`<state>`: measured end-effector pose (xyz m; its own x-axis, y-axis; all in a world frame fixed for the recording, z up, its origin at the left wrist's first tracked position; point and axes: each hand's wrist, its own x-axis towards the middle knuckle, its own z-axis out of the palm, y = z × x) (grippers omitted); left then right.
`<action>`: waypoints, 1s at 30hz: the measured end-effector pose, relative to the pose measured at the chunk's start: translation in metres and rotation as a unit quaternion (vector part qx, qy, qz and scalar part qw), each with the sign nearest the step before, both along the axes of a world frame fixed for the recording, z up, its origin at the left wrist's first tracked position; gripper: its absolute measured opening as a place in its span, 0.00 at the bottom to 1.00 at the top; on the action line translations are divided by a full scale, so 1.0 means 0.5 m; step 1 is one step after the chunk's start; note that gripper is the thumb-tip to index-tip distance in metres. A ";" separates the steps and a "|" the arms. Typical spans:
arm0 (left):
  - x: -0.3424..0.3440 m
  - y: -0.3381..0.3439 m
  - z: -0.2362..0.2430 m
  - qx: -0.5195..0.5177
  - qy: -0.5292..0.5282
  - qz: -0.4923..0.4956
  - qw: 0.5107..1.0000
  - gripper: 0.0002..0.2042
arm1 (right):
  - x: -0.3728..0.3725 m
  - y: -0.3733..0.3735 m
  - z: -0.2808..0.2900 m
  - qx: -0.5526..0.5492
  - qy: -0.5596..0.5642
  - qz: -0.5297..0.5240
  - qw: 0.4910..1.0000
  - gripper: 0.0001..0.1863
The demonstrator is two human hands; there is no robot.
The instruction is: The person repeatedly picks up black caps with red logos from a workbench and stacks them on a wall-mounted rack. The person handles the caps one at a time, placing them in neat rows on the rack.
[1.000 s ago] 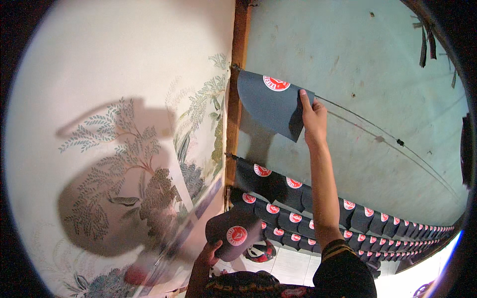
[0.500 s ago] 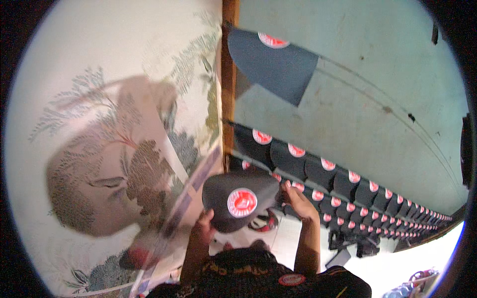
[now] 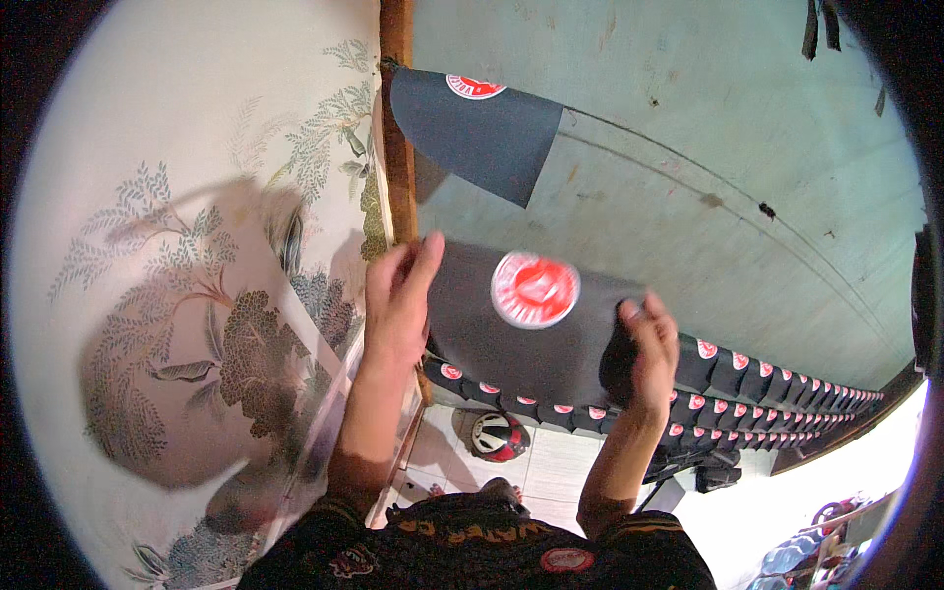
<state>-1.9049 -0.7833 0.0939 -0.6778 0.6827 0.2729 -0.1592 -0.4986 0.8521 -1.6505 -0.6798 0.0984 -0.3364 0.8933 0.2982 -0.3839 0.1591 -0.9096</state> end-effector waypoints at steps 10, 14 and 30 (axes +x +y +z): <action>-0.037 0.165 0.417 0.199 0.313 -0.032 0.928 0.14 | -0.029 0.161 0.389 0.128 -0.028 -0.172 0.976 0.23; -0.066 0.236 0.516 0.001 0.217 -0.104 0.971 0.11 | -0.033 0.189 0.457 0.161 -0.026 -0.053 0.985 0.19; -0.130 0.231 0.354 -0.002 0.405 0.178 0.897 0.29 | -0.081 0.208 0.258 0.059 -0.100 -0.128 0.985 0.18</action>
